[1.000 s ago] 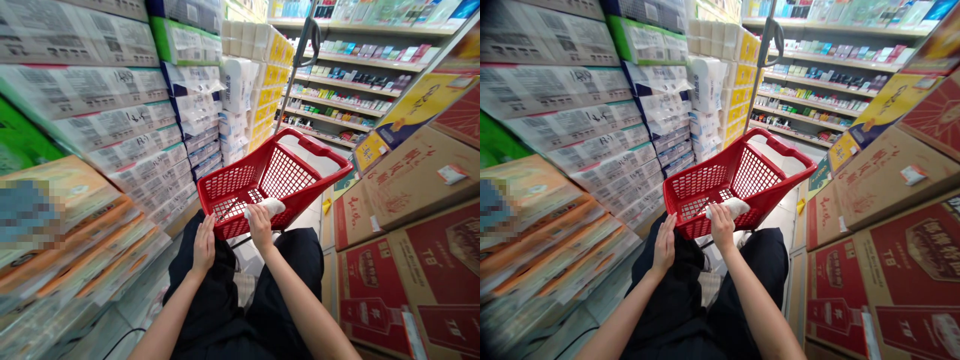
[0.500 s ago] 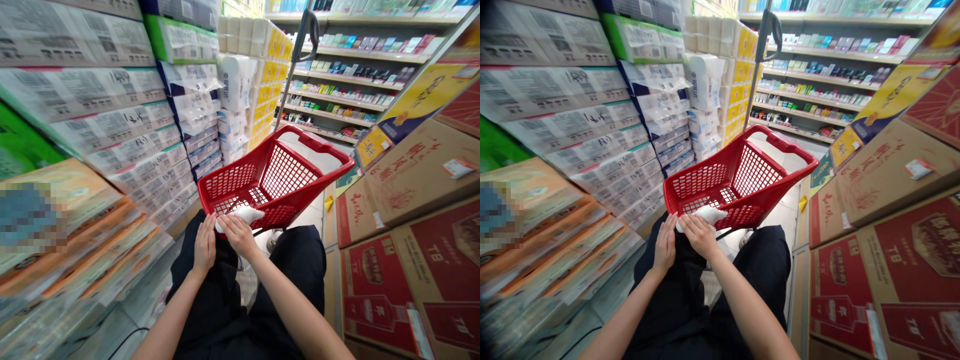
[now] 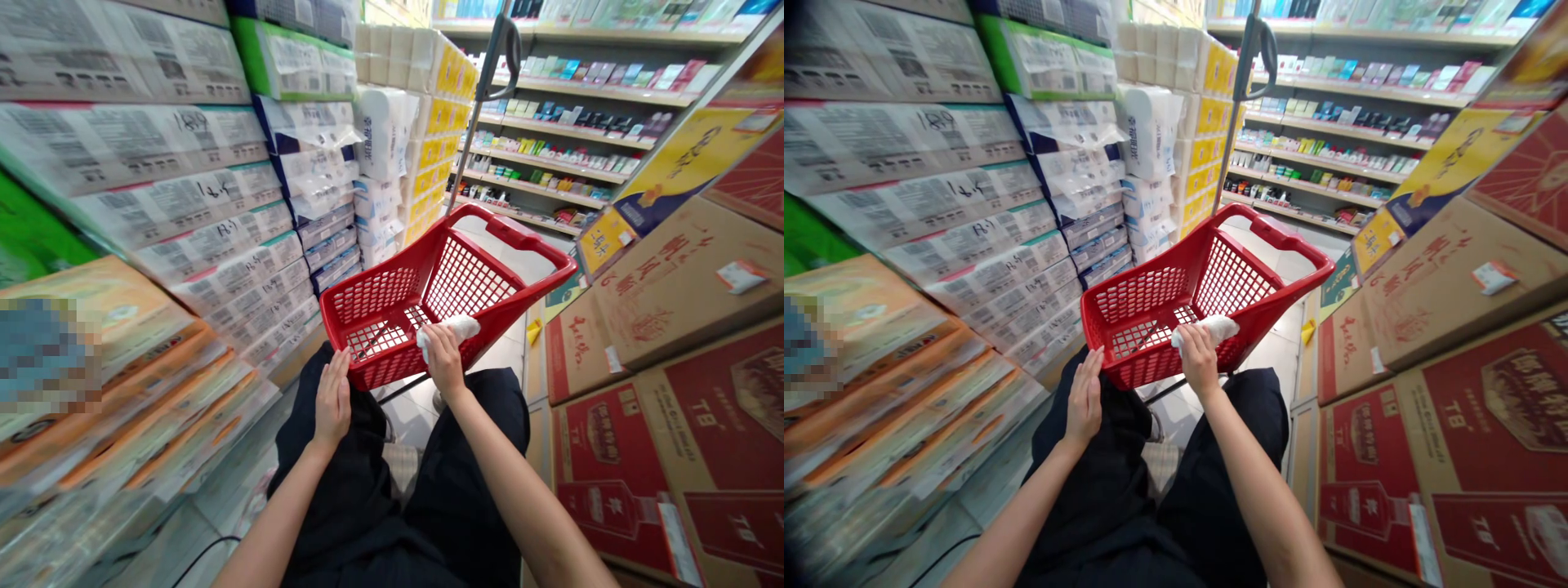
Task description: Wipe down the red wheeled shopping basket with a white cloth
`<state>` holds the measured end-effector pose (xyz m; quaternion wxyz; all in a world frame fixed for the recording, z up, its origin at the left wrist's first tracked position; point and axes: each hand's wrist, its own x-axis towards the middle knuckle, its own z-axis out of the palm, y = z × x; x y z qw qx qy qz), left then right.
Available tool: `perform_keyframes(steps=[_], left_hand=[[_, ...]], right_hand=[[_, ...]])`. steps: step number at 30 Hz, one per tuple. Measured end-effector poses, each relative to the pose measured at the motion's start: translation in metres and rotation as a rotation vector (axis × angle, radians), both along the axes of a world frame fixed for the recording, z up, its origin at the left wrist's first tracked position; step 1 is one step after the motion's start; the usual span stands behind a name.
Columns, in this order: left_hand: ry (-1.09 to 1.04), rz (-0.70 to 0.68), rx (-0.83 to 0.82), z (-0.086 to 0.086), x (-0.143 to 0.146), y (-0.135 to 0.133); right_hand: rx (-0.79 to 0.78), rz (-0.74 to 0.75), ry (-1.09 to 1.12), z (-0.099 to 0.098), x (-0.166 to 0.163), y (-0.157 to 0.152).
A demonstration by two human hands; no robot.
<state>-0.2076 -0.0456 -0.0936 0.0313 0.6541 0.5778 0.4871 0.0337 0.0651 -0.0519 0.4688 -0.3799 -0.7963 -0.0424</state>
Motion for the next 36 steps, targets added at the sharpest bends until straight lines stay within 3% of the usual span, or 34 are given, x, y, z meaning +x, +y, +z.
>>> perform_keyframes(steps=[4, 10, 14, 21, 29, 32, 36], left_hand=[[-0.006, -0.001, 0.006, 0.001, 0.001, -0.001], [-0.003, -0.004, 0.006, -0.001, 0.001, 0.000], [0.005, -0.003, -0.001, -0.004, -0.002, 0.000], [0.020, -0.007, -0.013, 0.000, -0.002, 0.000], [-0.009, 0.001, 0.006, 0.002, 0.001, 0.001], [-0.007, 0.005, 0.012, 0.000, 0.001, 0.001], [-0.004, 0.010, 0.018, -0.002, 0.001, 0.000]], right_hand=[[-0.045, -0.051, 0.132, -0.005, -0.044, -0.023], [-0.066, 0.062, -0.016, -0.016, -0.107, -0.060], [-0.069, 0.067, -0.100, -0.020, -0.125, -0.071], [0.048, 0.209, -0.273, -0.006, -0.077, -0.044], [0.029, 0.124, -0.193, 0.007, 0.010, 0.004], [-0.008, 0.079, -0.102, 0.008, 0.010, 0.003], [-0.028, -0.035, 0.066, 0.004, -0.017, -0.011]])
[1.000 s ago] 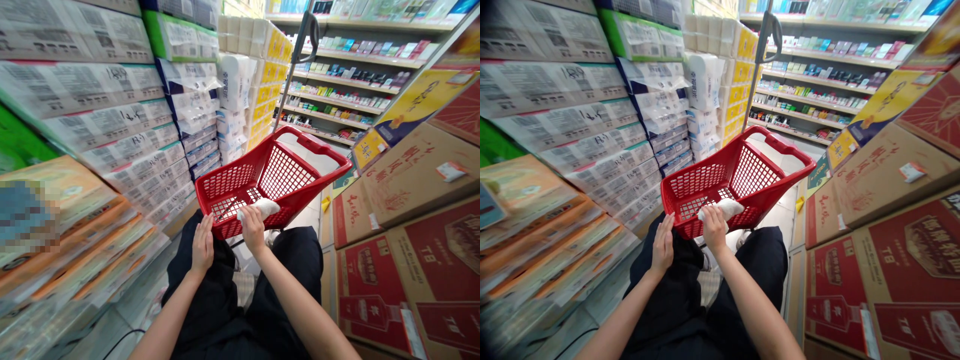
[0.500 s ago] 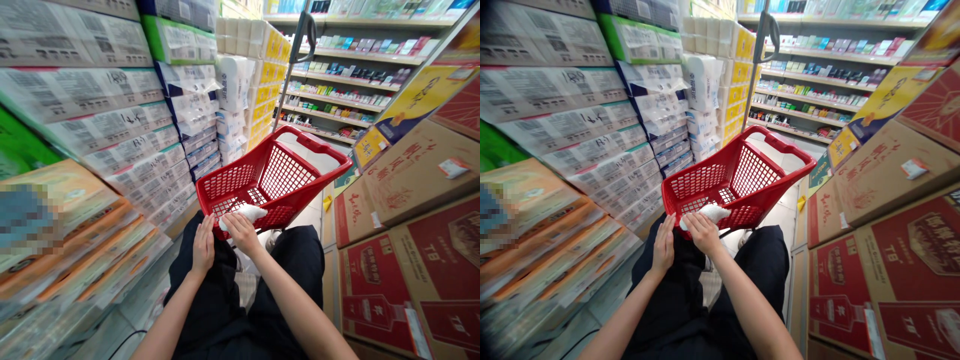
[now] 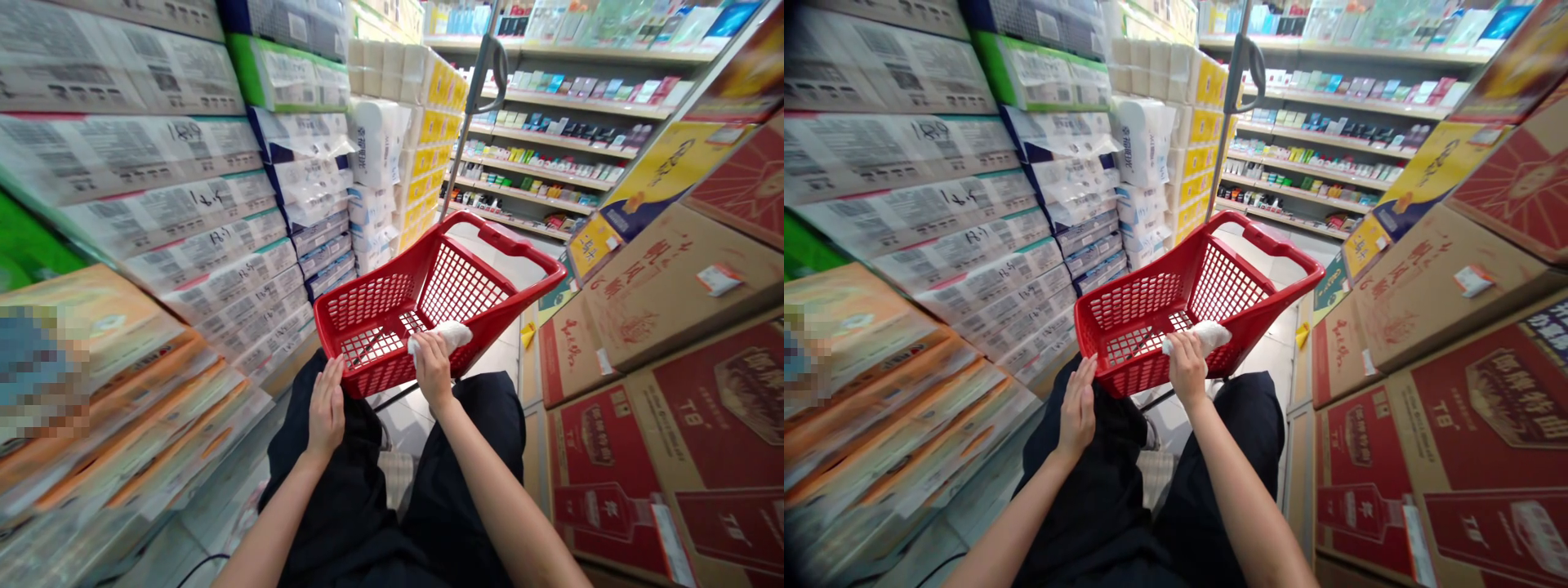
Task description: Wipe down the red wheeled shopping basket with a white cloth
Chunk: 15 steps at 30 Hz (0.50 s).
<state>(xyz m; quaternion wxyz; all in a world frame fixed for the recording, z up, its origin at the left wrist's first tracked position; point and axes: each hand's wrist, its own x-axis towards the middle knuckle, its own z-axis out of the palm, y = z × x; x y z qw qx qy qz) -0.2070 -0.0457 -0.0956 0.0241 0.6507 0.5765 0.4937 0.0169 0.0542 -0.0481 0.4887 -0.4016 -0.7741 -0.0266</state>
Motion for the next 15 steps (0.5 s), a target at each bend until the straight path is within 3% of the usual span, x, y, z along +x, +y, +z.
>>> perform_keyframes(steps=[10, 15], left_hand=[[0.046, 0.025, 0.001, -0.003, -0.014, -0.001], [0.112, 0.038, 0.017, -0.003, -0.032, -0.005]], right_hand=[[-0.065, 0.128, -0.143, -0.008, -0.108, -0.060], [-0.045, 0.167, -0.236, -0.007, -0.119, -0.065]])
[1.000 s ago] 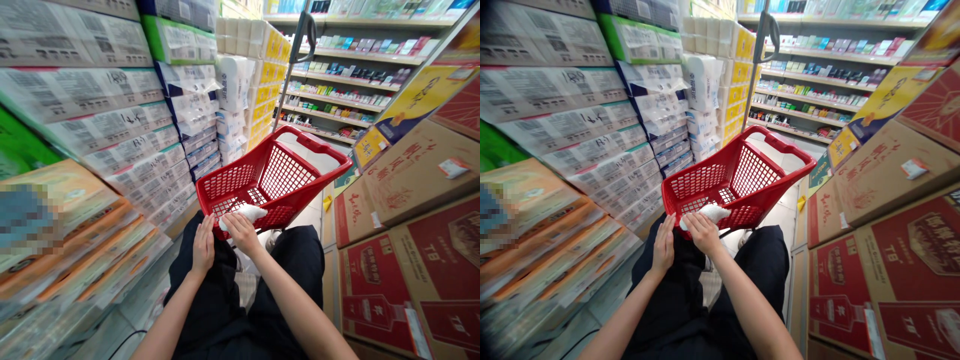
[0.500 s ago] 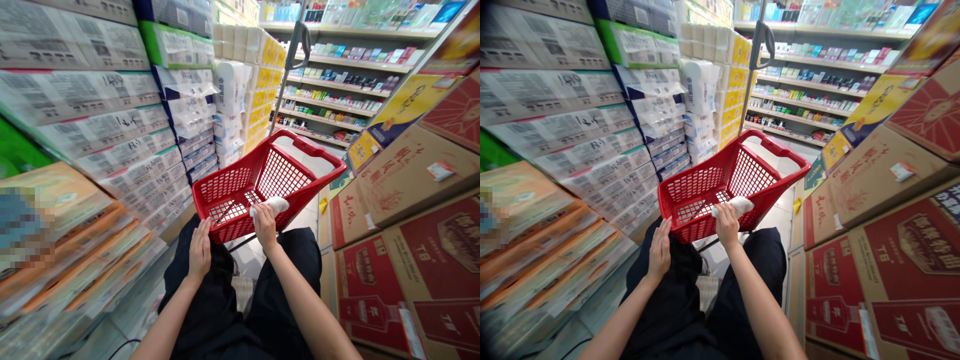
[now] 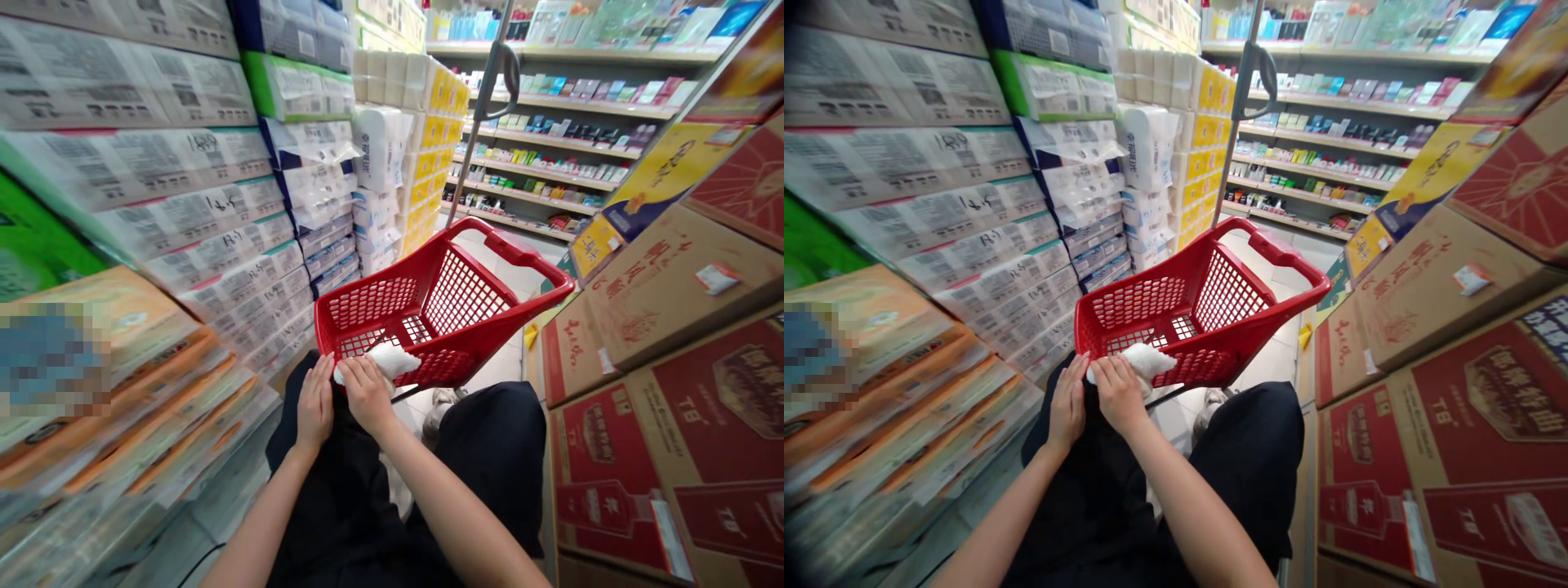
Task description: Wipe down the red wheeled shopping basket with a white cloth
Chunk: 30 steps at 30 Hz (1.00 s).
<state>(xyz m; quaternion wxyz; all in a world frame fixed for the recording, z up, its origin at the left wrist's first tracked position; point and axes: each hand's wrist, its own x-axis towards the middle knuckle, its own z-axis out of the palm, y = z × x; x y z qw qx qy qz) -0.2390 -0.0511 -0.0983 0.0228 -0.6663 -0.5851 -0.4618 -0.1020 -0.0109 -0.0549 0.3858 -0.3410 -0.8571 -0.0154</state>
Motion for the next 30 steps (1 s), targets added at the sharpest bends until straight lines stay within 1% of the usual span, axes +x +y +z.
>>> perform_keyframes(steps=[4, 7, 9, 11, 12, 13, 16, 17, 19, 21, 23, 24, 26, 27, 28, 30], left_hand=[[0.035, 0.014, 0.021, 0.001, -0.013, -0.006], [0.052, 0.040, 0.015, 0.006, -0.019, -0.012], [0.083, 0.097, 0.012, 0.013, -0.019, -0.017], [0.129, 0.184, 0.013, 0.022, -0.010, -0.024], [0.143, 0.229, 0.013, 0.027, -0.002, -0.026], [0.176, 0.225, 0.004, 0.033, 0.009, -0.028], [0.354, 0.008, -0.081, 0.048, 0.053, -0.027], [0.401, -0.039, -0.103, 0.053, 0.070, -0.023], [0.444, -0.084, -0.109, 0.062, 0.101, -0.011], [0.435, -0.082, -0.103, 0.069, 0.124, 0.005], [0.418, -0.095, -0.097, 0.072, 0.137, 0.021], [0.409, -0.117, -0.088, 0.073, 0.140, 0.027], [0.382, -0.146, -0.069, 0.072, 0.141, 0.035], [0.368, -0.156, -0.063, 0.071, 0.141, 0.036], [0.356, -0.160, -0.059, 0.070, 0.140, 0.037], [0.340, -0.163, -0.051, 0.068, 0.139, 0.035]], right_hand=[[0.051, 0.069, -0.089, 0.005, 0.004, 0.000], [0.084, 0.086, -0.117, 0.009, 0.008, 0.000], [0.084, 0.064, -0.111, 0.010, 0.015, 0.002], [0.077, 0.030, -0.091, 0.012, 0.029, 0.006], [0.078, 0.012, -0.083, 0.013, 0.039, 0.009], [0.082, -0.005, -0.080, 0.014, 0.052, 0.013], [0.119, -0.060, -0.098, 0.021, 0.100, 0.029], [0.135, -0.083, -0.110, 0.025, 0.119, 0.036], [0.162, -0.125, -0.142, 0.036, 0.159, 0.050], [0.172, -0.154, -0.195, 0.050, 0.199, 0.063], [0.183, -0.180, -0.221, 0.064, 0.232, 0.073], [0.187, -0.195, -0.220, 0.069, 0.243, 0.076], [0.189, -0.244, -0.164, 0.072, 0.252, 0.079], [0.188, -0.281, -0.106, 0.070, 0.248, 0.078], [0.184, -0.319, -0.039, 0.066, 0.240, 0.075], [0.169, -0.371, 0.082, 0.053, 0.212, 0.067]])
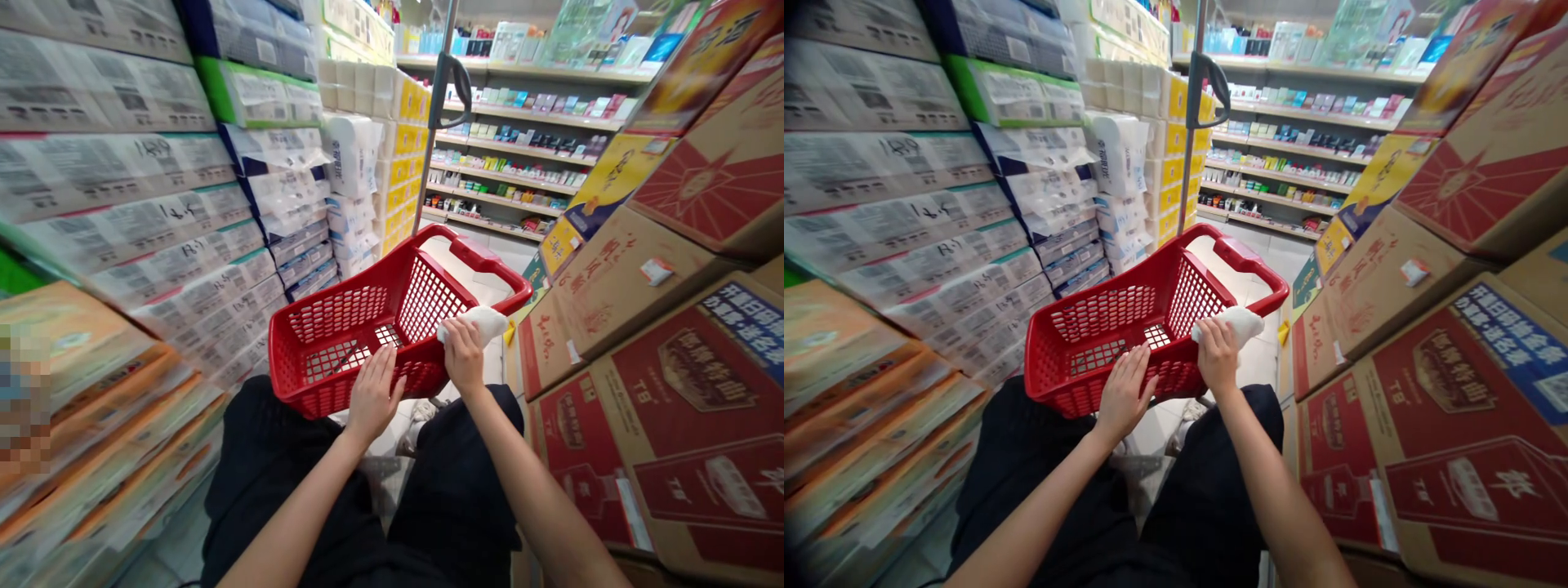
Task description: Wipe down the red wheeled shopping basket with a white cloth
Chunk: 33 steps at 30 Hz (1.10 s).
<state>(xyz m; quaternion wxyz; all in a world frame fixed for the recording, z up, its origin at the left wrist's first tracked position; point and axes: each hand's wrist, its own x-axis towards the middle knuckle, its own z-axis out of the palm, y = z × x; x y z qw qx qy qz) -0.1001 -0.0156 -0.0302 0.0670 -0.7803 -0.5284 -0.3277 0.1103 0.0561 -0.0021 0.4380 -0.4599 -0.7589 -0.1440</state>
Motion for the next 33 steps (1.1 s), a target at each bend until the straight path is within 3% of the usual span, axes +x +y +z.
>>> perform_keyframes(steps=[4, 7, 10, 15, 18, 22, 24, 29, 33], left_hand=[[0.010, -0.002, 0.006, -0.001, -0.003, -0.002], [0.049, 0.001, -0.006, 0.000, -0.006, -0.002], [0.069, 0.004, -0.012, 0.001, -0.008, -0.002], [0.055, 0.004, -0.026, 0.003, -0.007, -0.002], [0.033, 0.017, -0.039, 0.002, -0.004, -0.004], [0.004, 0.042, -0.051, 0.000, -0.001, -0.006], [0.004, 0.058, -0.052, -0.001, 0.001, -0.007], [0.034, 0.088, -0.035, -0.001, 0.004, -0.013], [0.048, 0.101, -0.038, 0.002, 0.007, -0.020]], right_hand=[[-0.036, 0.072, 0.036, -0.027, -0.063, -0.020], [-0.031, 0.121, -0.041, -0.033, -0.076, -0.025], [-0.008, 0.159, -0.197, -0.023, -0.047, -0.016], [-0.007, 0.083, -0.298, 0.010, 0.029, 0.007], [-0.002, 0.032, -0.231, 0.017, 0.040, 0.011], [0.033, -0.092, 0.089, 0.000, 0.001, 0.002], [0.021, -0.065, 0.146, -0.014, -0.029, -0.006], [-0.036, 0.076, 0.078, -0.035, -0.079, -0.027], [-0.027, 0.150, -0.068, -0.033, -0.068, -0.027]])
